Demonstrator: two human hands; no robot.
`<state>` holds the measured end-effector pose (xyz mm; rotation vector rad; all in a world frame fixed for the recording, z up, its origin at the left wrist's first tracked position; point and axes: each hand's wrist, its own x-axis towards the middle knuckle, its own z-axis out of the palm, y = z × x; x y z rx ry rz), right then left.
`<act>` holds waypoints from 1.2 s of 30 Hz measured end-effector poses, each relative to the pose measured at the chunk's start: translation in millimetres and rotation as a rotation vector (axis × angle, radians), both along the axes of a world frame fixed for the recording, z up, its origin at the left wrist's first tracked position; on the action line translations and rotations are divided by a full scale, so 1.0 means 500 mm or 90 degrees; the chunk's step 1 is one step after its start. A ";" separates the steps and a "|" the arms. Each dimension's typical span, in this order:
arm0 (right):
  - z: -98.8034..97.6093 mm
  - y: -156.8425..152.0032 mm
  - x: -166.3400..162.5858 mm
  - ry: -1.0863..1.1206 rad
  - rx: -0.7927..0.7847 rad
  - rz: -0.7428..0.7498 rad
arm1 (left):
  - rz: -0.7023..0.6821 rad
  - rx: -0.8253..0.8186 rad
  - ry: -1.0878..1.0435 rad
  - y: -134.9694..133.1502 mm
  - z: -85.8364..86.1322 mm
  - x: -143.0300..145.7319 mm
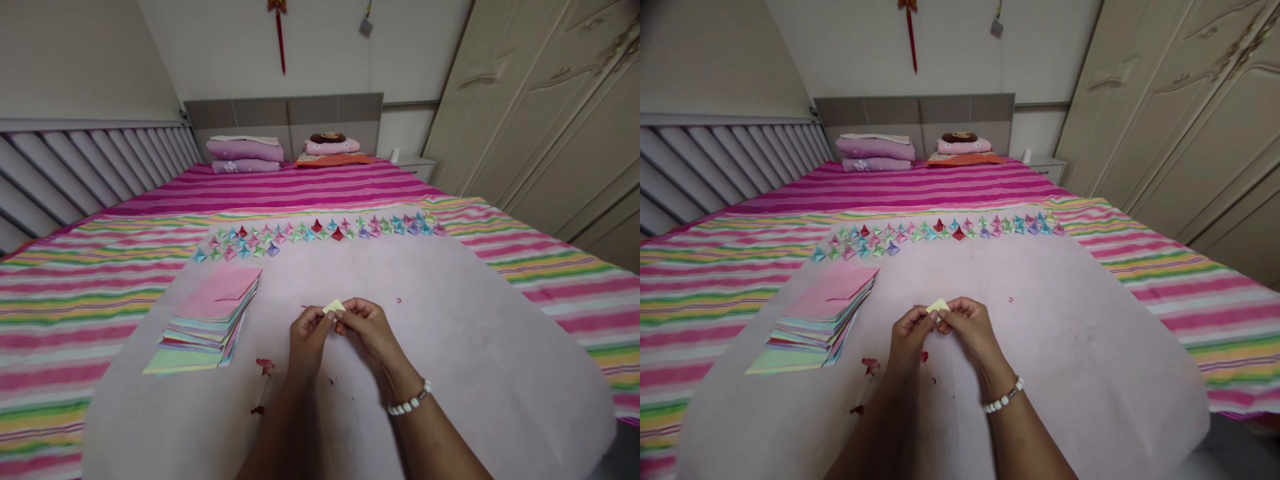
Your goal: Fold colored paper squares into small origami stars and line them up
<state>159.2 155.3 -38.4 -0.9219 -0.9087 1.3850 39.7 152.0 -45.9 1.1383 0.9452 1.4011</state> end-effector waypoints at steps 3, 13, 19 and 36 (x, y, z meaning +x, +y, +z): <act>-0.002 0.000 -0.002 -0.001 -0.003 0.000 | 0.004 -0.015 0.003 0.000 0.000 0.000; 0.001 -0.001 -0.004 -0.029 -0.016 0.014 | 0.042 -0.028 -0.008 0.000 -0.013 0.004; 0.000 0.002 -0.002 -0.017 -0.035 -0.019 | 0.043 -0.041 0.047 0.000 -0.007 0.005; 0.001 0.002 0.000 -0.077 0.026 0.027 | 0.035 -0.086 -0.138 0.013 -0.029 0.005</act>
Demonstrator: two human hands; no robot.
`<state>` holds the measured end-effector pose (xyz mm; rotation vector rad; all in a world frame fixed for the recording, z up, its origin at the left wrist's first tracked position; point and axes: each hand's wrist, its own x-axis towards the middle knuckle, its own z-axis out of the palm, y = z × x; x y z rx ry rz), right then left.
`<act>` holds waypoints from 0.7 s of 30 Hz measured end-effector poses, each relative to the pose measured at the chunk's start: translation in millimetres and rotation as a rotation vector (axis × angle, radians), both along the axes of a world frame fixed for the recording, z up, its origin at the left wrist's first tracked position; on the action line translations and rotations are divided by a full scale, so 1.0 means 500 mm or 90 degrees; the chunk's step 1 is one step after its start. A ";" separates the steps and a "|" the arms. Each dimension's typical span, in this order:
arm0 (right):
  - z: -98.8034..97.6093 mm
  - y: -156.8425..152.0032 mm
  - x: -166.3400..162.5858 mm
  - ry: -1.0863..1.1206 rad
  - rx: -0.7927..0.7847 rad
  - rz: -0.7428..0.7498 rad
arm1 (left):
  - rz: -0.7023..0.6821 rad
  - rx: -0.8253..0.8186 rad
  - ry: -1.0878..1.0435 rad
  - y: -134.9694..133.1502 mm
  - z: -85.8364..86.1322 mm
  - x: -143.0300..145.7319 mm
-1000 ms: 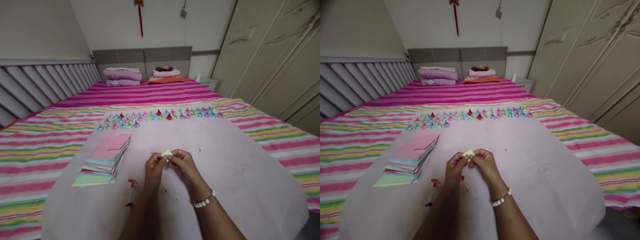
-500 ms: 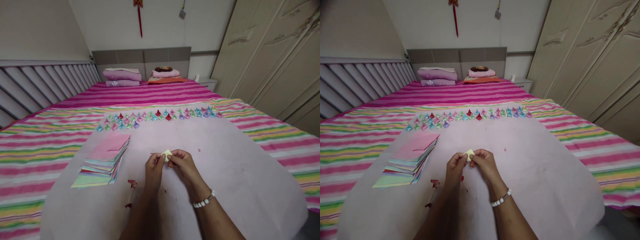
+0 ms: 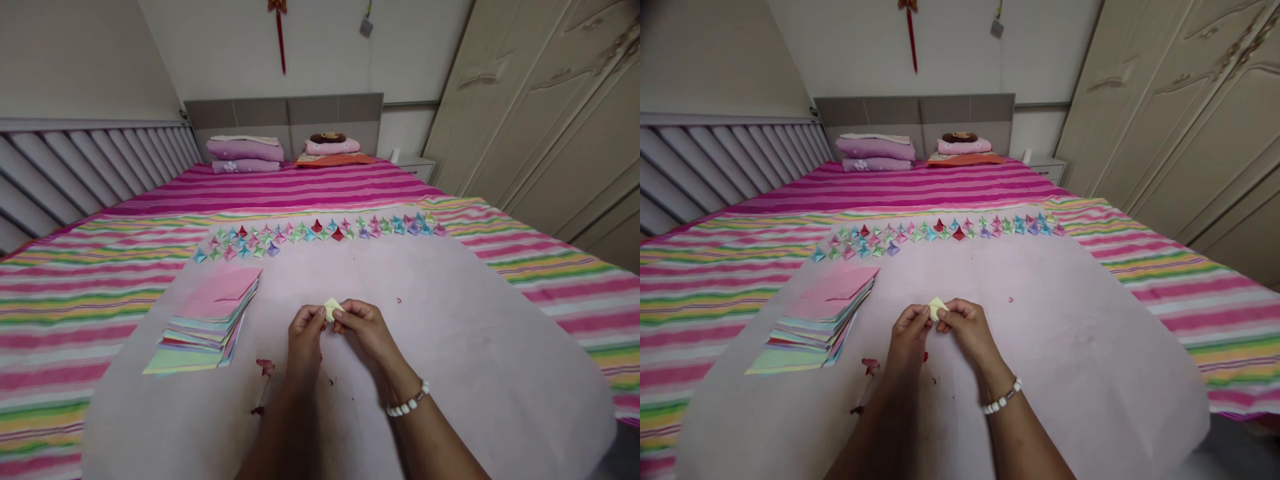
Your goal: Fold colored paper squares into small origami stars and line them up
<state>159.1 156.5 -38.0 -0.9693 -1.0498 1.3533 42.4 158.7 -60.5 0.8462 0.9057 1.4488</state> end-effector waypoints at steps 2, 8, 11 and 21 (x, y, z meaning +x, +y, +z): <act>-0.003 0.001 0.001 0.008 -0.001 0.004 | -0.003 -0.011 0.010 -0.003 0.005 0.001; -0.012 0.002 -0.004 0.098 -0.029 -0.005 | 0.008 -0.002 0.042 -0.004 0.007 0.002; -0.010 0.001 -0.007 0.169 -0.049 0.011 | -0.002 -0.011 -0.009 0.000 -0.001 0.002; -0.010 -0.001 -0.006 0.123 -0.026 -0.020 | -0.045 -0.013 -0.114 -0.003 0.016 0.006</act>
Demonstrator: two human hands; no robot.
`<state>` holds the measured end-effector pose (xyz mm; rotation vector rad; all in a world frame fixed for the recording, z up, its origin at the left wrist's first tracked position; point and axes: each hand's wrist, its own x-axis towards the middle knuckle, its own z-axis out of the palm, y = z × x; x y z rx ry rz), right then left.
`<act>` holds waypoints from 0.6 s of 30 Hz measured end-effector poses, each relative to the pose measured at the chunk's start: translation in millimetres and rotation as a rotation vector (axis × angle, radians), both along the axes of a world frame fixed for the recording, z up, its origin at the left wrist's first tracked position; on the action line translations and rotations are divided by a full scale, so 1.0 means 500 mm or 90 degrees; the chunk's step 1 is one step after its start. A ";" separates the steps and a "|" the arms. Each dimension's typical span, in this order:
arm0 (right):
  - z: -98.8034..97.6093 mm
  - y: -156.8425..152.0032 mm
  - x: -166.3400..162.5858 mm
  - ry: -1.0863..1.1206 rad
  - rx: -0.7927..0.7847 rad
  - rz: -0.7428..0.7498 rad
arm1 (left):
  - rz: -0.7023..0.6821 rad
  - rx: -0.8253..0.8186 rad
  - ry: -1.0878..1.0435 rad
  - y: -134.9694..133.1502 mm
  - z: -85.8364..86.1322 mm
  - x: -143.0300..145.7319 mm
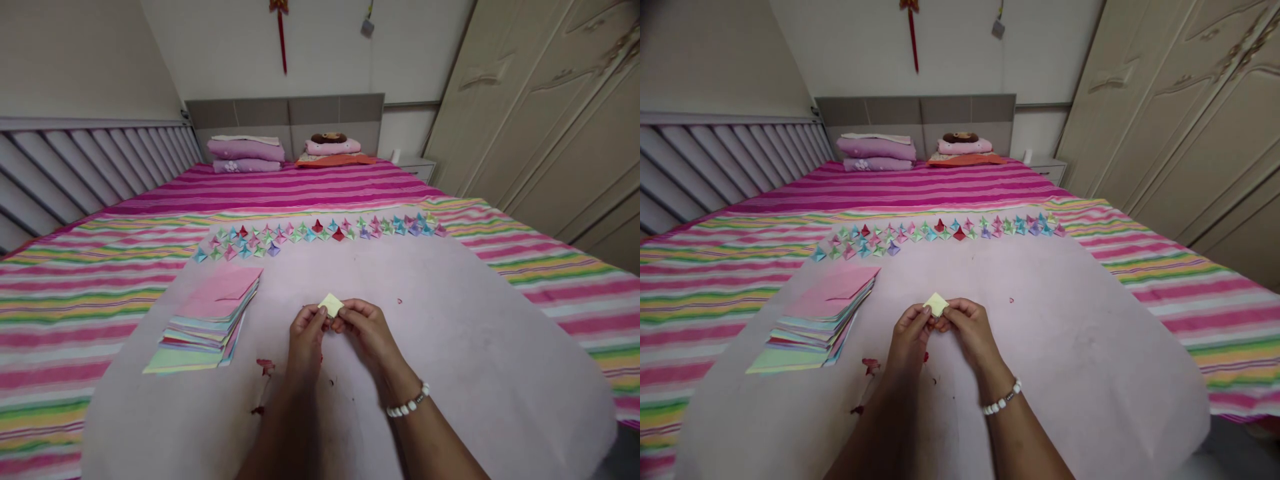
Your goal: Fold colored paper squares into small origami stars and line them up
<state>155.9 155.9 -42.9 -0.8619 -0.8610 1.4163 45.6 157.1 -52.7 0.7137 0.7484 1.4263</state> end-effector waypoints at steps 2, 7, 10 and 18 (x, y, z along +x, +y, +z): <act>0.002 -0.001 0.000 -0.040 0.012 -0.008 | -0.012 0.003 -0.010 -0.001 0.002 0.001; 0.016 -0.008 -0.005 -0.127 0.050 -0.029 | -0.032 0.009 -0.007 0.000 0.001 0.003; 0.021 -0.011 -0.008 -0.154 0.069 -0.020 | -0.025 -0.002 -0.003 0.001 -0.001 0.002; 0.019 -0.009 -0.005 -0.156 0.058 -0.004 | -0.022 -0.012 0.038 0.002 -0.001 -0.002</act>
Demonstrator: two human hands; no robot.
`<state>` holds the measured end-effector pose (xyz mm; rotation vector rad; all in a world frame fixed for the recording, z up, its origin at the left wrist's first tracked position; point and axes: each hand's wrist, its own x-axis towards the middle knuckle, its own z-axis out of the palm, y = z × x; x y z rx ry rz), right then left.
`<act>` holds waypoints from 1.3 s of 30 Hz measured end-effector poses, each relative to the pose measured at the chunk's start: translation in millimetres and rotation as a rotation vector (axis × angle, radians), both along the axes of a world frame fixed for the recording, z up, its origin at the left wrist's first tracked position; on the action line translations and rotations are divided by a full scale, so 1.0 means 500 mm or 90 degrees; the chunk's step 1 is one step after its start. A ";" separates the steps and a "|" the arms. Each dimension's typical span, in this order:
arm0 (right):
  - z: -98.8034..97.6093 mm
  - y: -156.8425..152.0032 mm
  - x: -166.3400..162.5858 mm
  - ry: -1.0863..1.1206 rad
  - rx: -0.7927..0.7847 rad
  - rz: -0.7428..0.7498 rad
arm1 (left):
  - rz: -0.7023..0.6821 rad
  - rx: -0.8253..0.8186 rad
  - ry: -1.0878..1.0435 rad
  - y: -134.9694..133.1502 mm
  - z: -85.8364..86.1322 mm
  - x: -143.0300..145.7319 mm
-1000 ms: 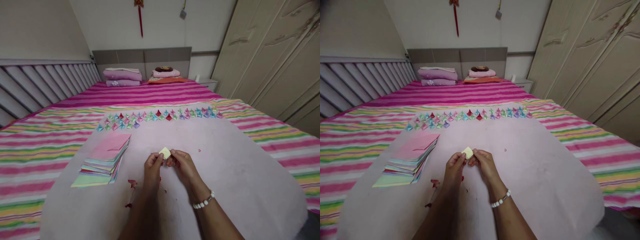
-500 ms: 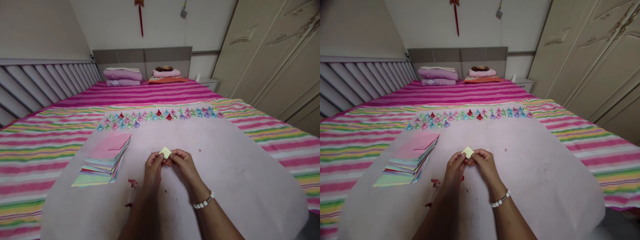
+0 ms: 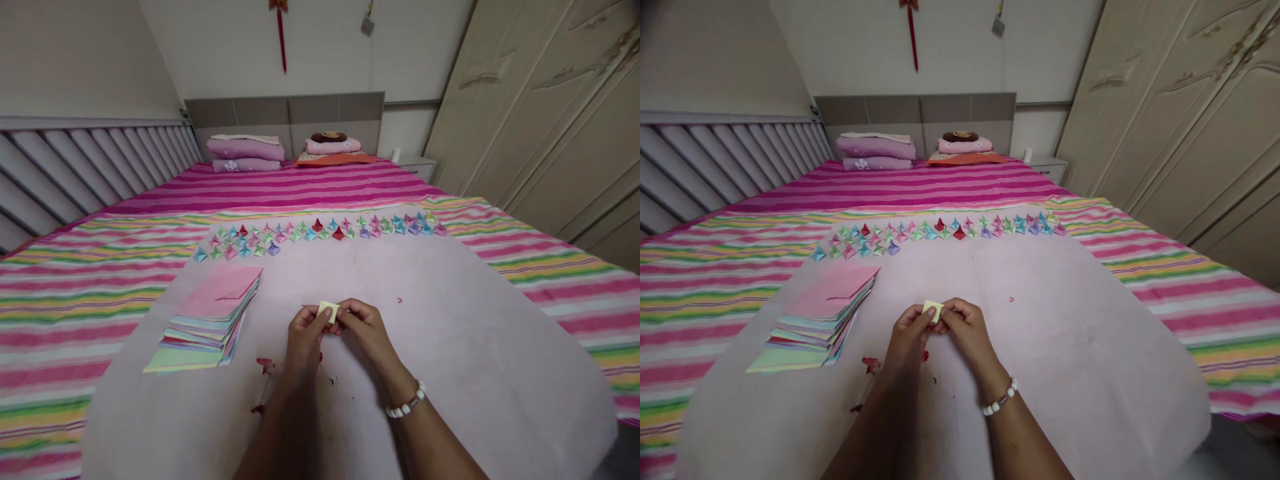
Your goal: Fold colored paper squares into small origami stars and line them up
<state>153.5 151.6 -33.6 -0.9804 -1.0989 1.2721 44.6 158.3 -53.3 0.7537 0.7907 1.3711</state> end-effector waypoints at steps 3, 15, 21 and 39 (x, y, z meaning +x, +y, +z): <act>-0.003 0.002 0.000 0.013 -0.008 0.008 | 0.004 0.001 0.032 0.000 0.004 -0.002; -0.017 0.006 0.001 0.047 -0.004 0.031 | 0.094 0.018 0.210 -0.010 0.025 -0.003; -0.014 0.003 -0.001 0.047 0.001 0.018 | 0.105 0.025 0.193 -0.011 0.026 0.001; 0.000 -0.003 -0.001 0.034 0.004 -0.002 | -0.001 0.011 -0.010 0.000 0.008 0.000</act>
